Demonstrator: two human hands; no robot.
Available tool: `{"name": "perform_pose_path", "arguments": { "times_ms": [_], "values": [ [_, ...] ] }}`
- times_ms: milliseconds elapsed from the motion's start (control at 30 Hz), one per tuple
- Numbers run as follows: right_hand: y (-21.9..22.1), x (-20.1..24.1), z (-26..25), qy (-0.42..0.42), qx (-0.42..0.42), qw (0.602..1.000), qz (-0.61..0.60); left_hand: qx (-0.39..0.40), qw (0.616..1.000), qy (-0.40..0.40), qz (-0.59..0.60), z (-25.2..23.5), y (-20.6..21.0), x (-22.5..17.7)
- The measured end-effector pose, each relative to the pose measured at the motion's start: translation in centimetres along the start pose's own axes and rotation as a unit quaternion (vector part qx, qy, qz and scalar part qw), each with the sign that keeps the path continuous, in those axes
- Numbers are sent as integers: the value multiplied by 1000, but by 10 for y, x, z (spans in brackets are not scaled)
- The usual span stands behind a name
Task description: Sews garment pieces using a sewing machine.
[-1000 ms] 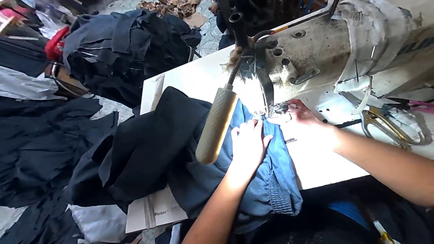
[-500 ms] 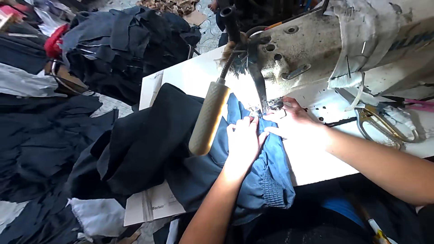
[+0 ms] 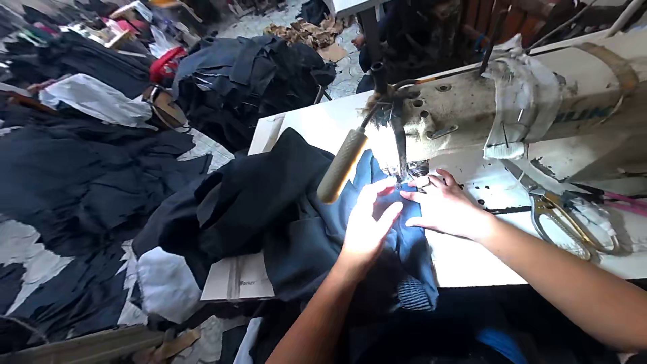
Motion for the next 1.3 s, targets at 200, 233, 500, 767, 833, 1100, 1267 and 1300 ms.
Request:
{"name": "perform_pose_path", "arguments": {
  "times_ms": [200,233,500,767,833,1100,1267,1300],
  "values": [
    [-6,2,0,-6,-8,1000,-12,-216,956,-38,197,-8,25,-1],
    [-6,2,1,-12,-21,999,-21,-232,951,-32,201,-9,27,1],
    [-7,4,3,-4,-12,999,-31,-208,965,160,-31,-29,-1,-40],
    [-6,5,5,-21,-39,999,-28,-274,914,258,-149,-51,-3,-53],
    [-7,6,6,-22,-31,999,-21,-295,889,329,-123,-49,-2,-51],
    [-5,5,8,-42,-64,997,-26,-260,935,239,-21,-44,-8,-48],
    [-8,8,7,2,-6,1000,-6,-186,951,240,-56,-26,-15,-35],
    [-9,8,6,8,9,1000,-1,-184,958,217,-28,-20,-16,-27]
  ]
}}
Point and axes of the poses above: each hand's wrist, its own z-axis away from the middle knuckle, its own y-axis out of the palm, x = y × z, the point moved 5 cm from there along -z, towards the middle knuckle, and after that the axes turned 10 degrees about y, right-handed, at the moved point
